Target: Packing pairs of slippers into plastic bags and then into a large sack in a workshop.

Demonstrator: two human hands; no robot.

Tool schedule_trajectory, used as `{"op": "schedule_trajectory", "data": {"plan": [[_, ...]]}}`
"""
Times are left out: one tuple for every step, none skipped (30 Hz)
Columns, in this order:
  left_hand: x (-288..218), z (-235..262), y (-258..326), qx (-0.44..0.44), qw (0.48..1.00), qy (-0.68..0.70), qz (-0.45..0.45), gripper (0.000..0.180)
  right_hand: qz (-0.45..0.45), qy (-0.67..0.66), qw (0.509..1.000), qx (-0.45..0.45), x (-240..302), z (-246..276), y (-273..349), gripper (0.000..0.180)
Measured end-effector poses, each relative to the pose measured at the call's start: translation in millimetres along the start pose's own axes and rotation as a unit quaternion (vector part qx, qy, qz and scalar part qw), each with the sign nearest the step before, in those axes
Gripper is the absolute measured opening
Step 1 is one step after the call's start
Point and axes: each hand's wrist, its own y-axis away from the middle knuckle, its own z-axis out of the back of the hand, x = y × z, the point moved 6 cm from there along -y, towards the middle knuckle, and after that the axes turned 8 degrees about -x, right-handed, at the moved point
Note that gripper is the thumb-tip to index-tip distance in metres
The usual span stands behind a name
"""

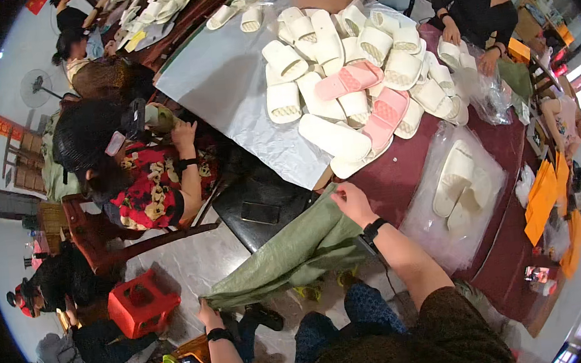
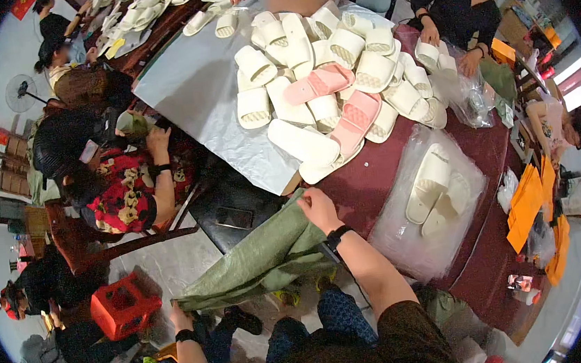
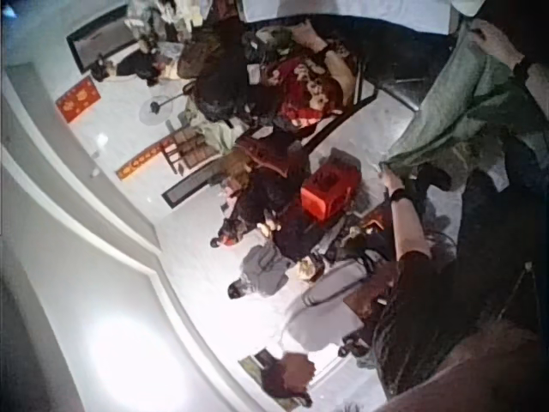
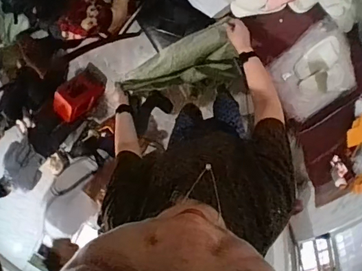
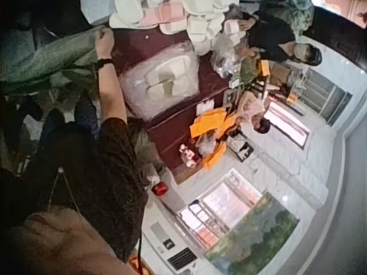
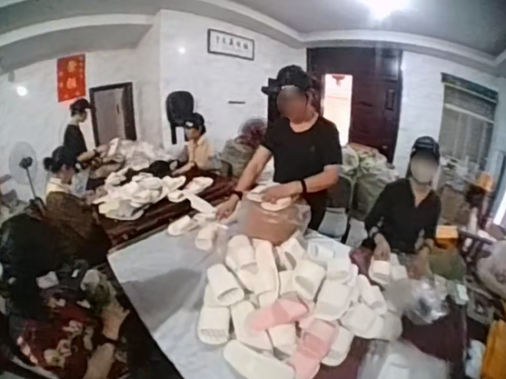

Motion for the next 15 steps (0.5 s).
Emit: {"op": "schedule_trajectory", "data": {"plan": [[4.9,-11.3,-4.7,0.007,1.0,-0.011,0.004,0.023,-0.01,0.009,1.0,-0.003,-3.2,2.1,8.5,0.03],[13.1,-20.5,-9.5,-0.001,0.999,-0.035,0.019,0.023,0.042,0.046,0.998,-0.016,0.1,7.0,18.3,0.034],[26.5,-35.7,-8.2,-0.003,0.997,-0.062,0.037,0.023,0.092,0.091,0.991,-0.029,0.3,18.7,28.0,0.038],[29.7,-30.3,-21.0,-0.026,0.995,-0.083,0.038,0.022,0.06,0.079,0.995,0.002,-1.5,13.5,34.0,0.047],[41.8,-25.7,-47.5,-0.029,0.995,-0.084,0.04,0.022,0.059,0.078,0.995,0.005,0.4,11.4,40.8,0.047],[37.5,-1.4,-86.6,-0.02,0.985,-0.163,-0.053,0.022,0.055,0.021,0.998,0.019,11.6,-2.1,44.1,0.049],[40.9,10.7,-114.0,-0.002,0.958,-0.248,-0.141,0.022,0.046,-0.026,0.998,0.027,12.8,-8.7,46.6,0.051],[53.3,6.2,-125.3,0.028,0.915,-0.335,-0.224,0.022,-0.027,-0.083,0.994,0.065,-6.2,-14.2,49.0,0.056],[64.3,-8.4,-124.3,0.065,0.856,-0.416,-0.301,0.022,-0.034,-0.073,0.995,0.062,-15.7,-12.8,50.4,0.056],[70.4,-35.8,-106.3,0.11,0.783,-0.486,-0.373,0.022,-0.082,-0.069,0.992,0.072,-30.8,-9.3,51.5,0.057],[65.1,-26.5,-123.2,0.101,0.781,-0.488,-0.376,0.022,-0.121,-0.091,0.984,0.089,-29.5,-16.9,47.3,0.058],[82.0,-19.3,-128.2,0.103,0.84,-0.439,-0.302,0.021,-0.124,-0.091,0.984,0.087,-30.1,-18.5,42.8,0.058],[94.1,-14.0,-126.4,0.104,0.89,-0.384,-0.221,0.021,-0.185,-0.131,0.968,0.104,-35.1,-24.0,39.1,0.06],[109.9,-15.7,-112.7,0.109,0.929,-0.329,-0.134,0.022,-0.249,-0.164,0.947,0.116,-44.0,-26.0,38.3,0.062],[125.8,-11.9,-93.9,0.109,0.956,-0.269,-0.043,0.023,-0.311,-0.198,0.921,0.13,-51.0,-32.0,42.4,0.064]]}}
